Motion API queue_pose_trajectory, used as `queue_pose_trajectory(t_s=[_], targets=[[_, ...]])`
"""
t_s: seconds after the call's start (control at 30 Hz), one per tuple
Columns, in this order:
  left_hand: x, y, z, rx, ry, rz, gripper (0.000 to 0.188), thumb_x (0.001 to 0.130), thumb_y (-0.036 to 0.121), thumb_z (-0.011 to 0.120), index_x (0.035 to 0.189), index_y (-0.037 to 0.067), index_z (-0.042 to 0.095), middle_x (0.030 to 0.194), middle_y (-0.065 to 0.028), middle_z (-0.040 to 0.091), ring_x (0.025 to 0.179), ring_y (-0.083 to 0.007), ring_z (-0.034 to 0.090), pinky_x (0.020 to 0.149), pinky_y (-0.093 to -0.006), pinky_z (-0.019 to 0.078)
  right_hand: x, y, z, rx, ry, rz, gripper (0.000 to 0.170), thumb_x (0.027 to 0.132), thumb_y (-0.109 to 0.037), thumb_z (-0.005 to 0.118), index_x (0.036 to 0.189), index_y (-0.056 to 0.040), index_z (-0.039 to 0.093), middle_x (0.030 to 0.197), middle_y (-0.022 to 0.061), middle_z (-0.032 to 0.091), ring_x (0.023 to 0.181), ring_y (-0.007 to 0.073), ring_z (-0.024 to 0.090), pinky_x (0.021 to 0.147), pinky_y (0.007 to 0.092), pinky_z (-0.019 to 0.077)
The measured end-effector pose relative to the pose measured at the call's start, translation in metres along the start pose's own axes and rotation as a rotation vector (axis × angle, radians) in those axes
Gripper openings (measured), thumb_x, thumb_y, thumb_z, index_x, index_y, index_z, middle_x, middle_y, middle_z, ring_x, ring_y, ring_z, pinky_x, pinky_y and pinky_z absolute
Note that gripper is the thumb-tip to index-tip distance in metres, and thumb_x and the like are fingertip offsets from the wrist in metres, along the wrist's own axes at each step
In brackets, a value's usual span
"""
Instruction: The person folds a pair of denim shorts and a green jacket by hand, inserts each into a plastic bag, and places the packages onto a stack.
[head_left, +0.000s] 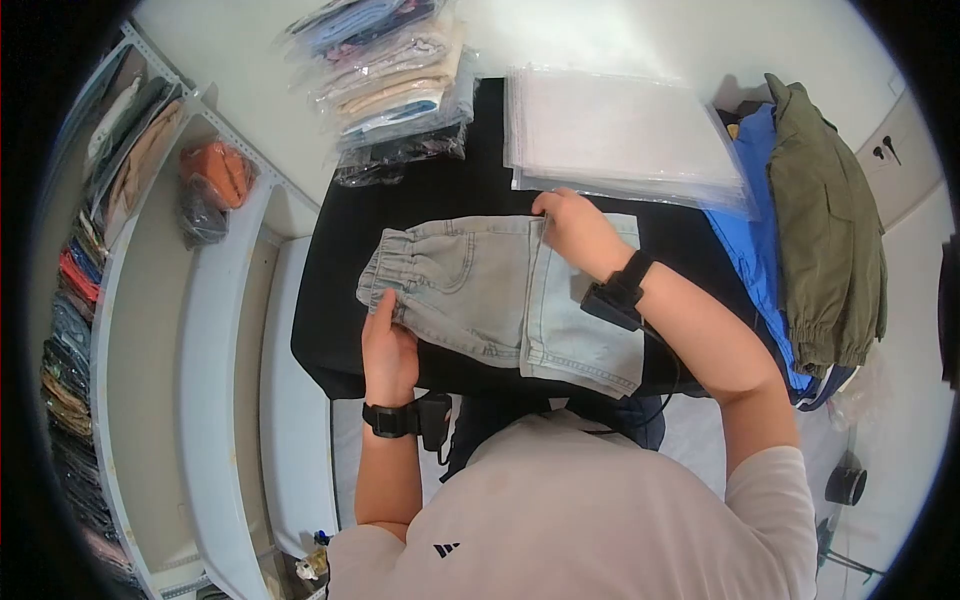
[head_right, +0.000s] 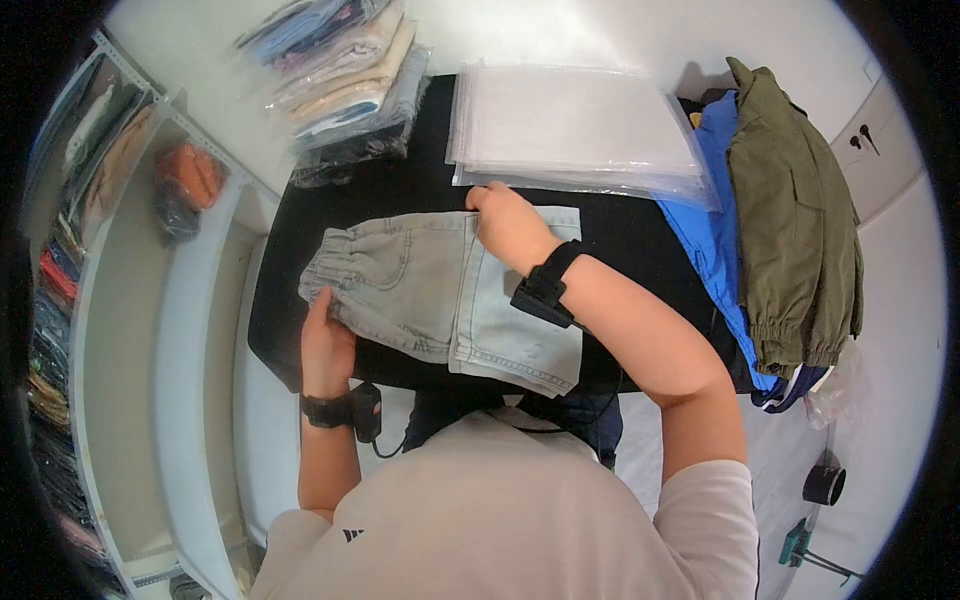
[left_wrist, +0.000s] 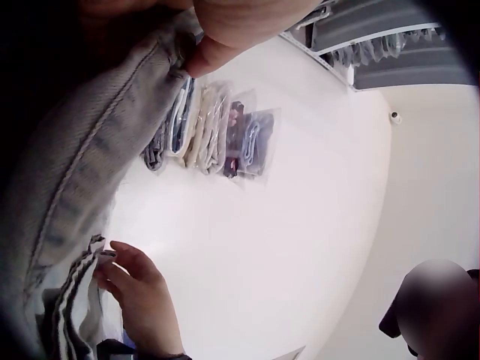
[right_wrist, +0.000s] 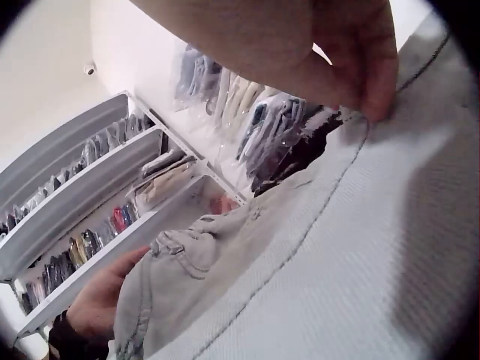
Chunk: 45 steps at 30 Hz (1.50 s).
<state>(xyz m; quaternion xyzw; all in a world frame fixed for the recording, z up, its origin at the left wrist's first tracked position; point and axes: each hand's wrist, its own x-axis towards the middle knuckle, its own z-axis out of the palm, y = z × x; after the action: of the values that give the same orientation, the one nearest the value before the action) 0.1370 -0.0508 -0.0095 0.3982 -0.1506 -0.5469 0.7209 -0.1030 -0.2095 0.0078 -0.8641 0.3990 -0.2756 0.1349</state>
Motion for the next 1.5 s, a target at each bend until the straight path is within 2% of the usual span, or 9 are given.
queue_pose_trajectory(t_s=[0.37,0.6,0.9,1.17,1.23,1.27,1.33,1.4,1.5], targets=[[0.001,-0.001,-0.001,-0.003,0.005,0.006,0.028,0.094,0.015,0.051,0.119,0.003,0.053,0.120,-0.0059,0.058,0.111,-0.0184,0.054,0.095,-0.0325,0.0394,0.011,0.004,-0.013,0.245,-0.216,0.094,0.016,0.076,0.003,0.059,0.090,-0.0019,0.065,0.089,0.0155,0.063,0.082,0.0267,0.062,0.075,0.0343,0.0492],[0.001,-0.001,-0.002,0.008,-0.007,0.013,0.028,0.094,0.014,0.051,0.120,0.003,0.052,0.121,-0.0062,0.058,0.111,-0.0186,0.054,0.096,-0.0327,0.0397,0.010,0.010,-0.003,0.180,-0.235,0.029,0.020,0.075,0.004,0.060,0.095,-0.0015,0.064,0.092,0.0149,0.062,0.085,0.0266,0.062,0.077,0.0331,0.0494],[-0.002,0.000,0.002,0.026,-0.006,0.020,0.030,0.095,0.016,0.050,0.121,0.002,0.051,0.122,-0.0070,0.057,0.112,-0.0190,0.053,0.096,-0.0328,0.0395,0.014,-0.002,-0.013,0.136,-0.117,0.007,0.011,0.074,0.004,0.060,0.083,-0.0020,0.060,0.083,0.0136,0.060,0.080,0.0287,0.060,0.072,0.0344,0.0483],[-0.002,0.000,-0.002,0.048,-0.010,0.008,0.038,0.094,0.019,0.052,0.128,0.001,0.046,0.129,-0.0101,0.052,0.119,-0.0232,0.048,0.101,-0.0356,0.0348,-0.006,-0.006,-0.029,0.362,-0.085,-0.107,0.033,0.077,0.001,0.059,0.109,-0.0054,0.058,0.104,0.0179,0.058,0.078,0.0282,0.059,0.072,0.0342,0.0488],[-0.003,-0.002,-0.001,0.105,-0.013,0.027,0.038,0.094,0.017,0.052,0.128,0.001,0.046,0.130,-0.0097,0.052,0.119,-0.0231,0.048,0.101,-0.0355,0.0349,-0.036,-0.023,-0.052,0.174,-0.175,-0.027,0.032,0.079,-0.002,0.058,0.111,-0.0051,0.057,0.108,0.0172,0.058,0.079,0.0285,0.060,0.073,0.0338,0.0495],[-0.003,-0.002,0.001,0.162,-0.022,0.046,0.038,0.094,0.016,0.051,0.128,0.001,0.046,0.130,-0.0094,0.052,0.119,-0.0230,0.048,0.101,-0.0354,0.0351,-0.055,-0.044,-0.066,0.035,-0.345,0.167,0.030,0.081,-0.006,0.057,0.111,-0.0056,0.058,0.110,0.0164,0.058,0.086,0.0300,0.060,0.077,0.0359,0.0496],[-0.006,-0.004,0.007,0.210,-0.013,0.100,0.038,0.093,0.014,0.051,0.128,0.000,0.046,0.130,-0.0095,0.051,0.119,-0.0231,0.048,0.101,-0.0352,0.0351,-0.101,-0.066,-0.072,-0.136,-0.370,0.026,0.036,0.083,-0.016,0.059,0.118,-0.0080,0.055,0.116,0.0186,0.056,0.110,0.0361,0.053,0.090,0.0425,0.0449],[-0.008,-0.005,0.012,0.266,-0.014,0.141,0.038,0.092,0.011,0.050,0.128,0.000,0.045,0.130,-0.0097,0.051,0.119,-0.0231,0.048,0.101,-0.0349,0.0350,-0.135,-0.080,-0.062,-0.194,-0.413,0.089,0.055,0.087,-0.031,0.058,0.138,-0.0201,0.040,0.139,0.0238,0.036,0.127,0.0454,0.036,0.104,0.0579,0.0267],[-0.010,-0.002,0.026,0.184,0.012,0.203,0.040,0.088,0.000,0.049,0.128,-0.002,0.043,0.125,-0.0098,0.052,0.112,-0.0194,0.051,0.098,-0.0297,0.0366,-0.153,-0.073,-0.040,-0.220,-0.376,0.086,0.059,0.084,-0.034,0.062,0.138,-0.0251,0.040,0.144,0.0223,0.030,0.133,0.0457,0.026,0.104,0.0624,0.0226]])
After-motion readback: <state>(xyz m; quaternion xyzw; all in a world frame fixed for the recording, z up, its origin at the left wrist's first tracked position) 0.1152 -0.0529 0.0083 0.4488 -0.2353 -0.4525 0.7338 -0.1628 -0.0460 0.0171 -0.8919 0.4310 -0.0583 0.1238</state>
